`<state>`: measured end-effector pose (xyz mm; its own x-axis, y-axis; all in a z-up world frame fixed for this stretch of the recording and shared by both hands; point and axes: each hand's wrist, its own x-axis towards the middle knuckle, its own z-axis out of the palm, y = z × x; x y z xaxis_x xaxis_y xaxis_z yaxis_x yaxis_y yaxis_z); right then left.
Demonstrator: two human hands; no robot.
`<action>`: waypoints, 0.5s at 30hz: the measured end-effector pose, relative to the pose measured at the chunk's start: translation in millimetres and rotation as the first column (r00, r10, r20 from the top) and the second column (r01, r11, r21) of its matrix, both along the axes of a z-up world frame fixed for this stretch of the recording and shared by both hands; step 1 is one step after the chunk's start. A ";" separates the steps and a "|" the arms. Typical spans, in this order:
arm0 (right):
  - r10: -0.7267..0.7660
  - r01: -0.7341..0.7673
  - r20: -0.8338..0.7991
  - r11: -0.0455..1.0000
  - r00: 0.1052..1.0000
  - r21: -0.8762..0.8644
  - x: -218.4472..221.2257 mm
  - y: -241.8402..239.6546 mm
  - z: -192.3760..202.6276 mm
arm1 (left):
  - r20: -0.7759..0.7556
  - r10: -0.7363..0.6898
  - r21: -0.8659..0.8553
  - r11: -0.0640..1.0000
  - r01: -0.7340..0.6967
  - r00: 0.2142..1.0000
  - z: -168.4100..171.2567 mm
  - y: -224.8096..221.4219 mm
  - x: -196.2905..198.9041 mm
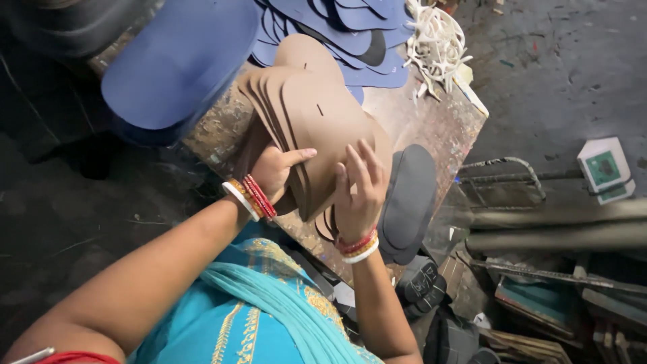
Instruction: Sorting, inspecting, and bundling shoe insoles and soles at a workstation.
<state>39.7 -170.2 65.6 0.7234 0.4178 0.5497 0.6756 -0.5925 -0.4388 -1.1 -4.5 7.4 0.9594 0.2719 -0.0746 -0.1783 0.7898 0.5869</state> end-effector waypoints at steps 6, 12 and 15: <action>-0.016 0.019 -0.071 0.999 0.997 0.032 37.9 -17.0 -6.6 | -0.027 0.000 0.011 1.000 0.001 1.000 3.3 -0.5 -2.4; -0.055 0.056 -0.020 0.997 0.998 0.056 18.7 -2.1 7.2 | 0.001 0.000 0.003 1.000 0.000 1.000 3.5 -0.6 1.2; -0.110 0.112 -0.072 0.993 0.991 0.032 18.7 -4.3 5.2 | 0.001 0.000 0.003 1.000 0.000 1.000 0.4 -2.4 2.0</action>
<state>58.4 -174.5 70.9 0.8012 0.3141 0.5093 0.5737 -0.6451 -0.5047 0.9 -6.9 7.8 0.9594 0.2724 -0.0729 -0.1789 0.7880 0.5891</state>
